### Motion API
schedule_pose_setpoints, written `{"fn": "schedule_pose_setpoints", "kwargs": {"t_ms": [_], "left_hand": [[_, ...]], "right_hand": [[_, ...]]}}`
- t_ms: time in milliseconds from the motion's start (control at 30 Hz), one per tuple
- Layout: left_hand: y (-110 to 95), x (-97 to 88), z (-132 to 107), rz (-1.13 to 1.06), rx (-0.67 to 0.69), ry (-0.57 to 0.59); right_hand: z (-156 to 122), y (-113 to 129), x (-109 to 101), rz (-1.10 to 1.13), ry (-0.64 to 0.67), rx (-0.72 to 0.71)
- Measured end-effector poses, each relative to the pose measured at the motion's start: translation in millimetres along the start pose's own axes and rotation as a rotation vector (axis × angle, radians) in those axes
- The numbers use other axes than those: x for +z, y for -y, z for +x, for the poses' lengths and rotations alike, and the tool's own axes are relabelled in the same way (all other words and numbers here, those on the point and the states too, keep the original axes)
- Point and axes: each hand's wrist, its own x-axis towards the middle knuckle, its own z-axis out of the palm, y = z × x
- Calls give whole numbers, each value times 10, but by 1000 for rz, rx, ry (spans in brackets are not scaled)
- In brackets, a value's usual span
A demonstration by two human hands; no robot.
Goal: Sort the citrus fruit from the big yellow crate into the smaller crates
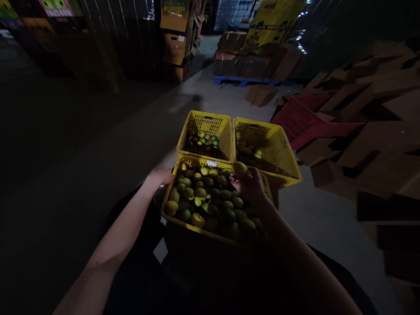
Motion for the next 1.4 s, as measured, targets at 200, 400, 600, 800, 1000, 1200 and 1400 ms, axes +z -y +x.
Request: {"fn": "schedule_pose_setpoints", "kwargs": {"t_ms": [200, 400, 600, 800, 1000, 1200, 1400], "left_hand": [[-49, 460, 269, -92, -16, 10], [-226, 753, 495, -140, -50, -66], [-291, 994, 589, -3, -162, -120], [-214, 1134, 786, 107, -233, -118], [-89, 1161, 845, 105, -195, -119], [-117, 1251, 782, 30, -133, -185], [-222, 1273, 713, -88, -101, -250]], "right_hand": [[-671, 100, -19, 266, 97, 149], [-1025, 183, 38, 279, 192, 255], [-1111, 320, -143, 382, 168, 266], [-1235, 345, -368, 534, 111, 273], [-1345, 375, -454, 574, -1, 256], [-1348, 313, -480, 540, 104, 198], [-1289, 201, -529, 466, 156, 225]]}}
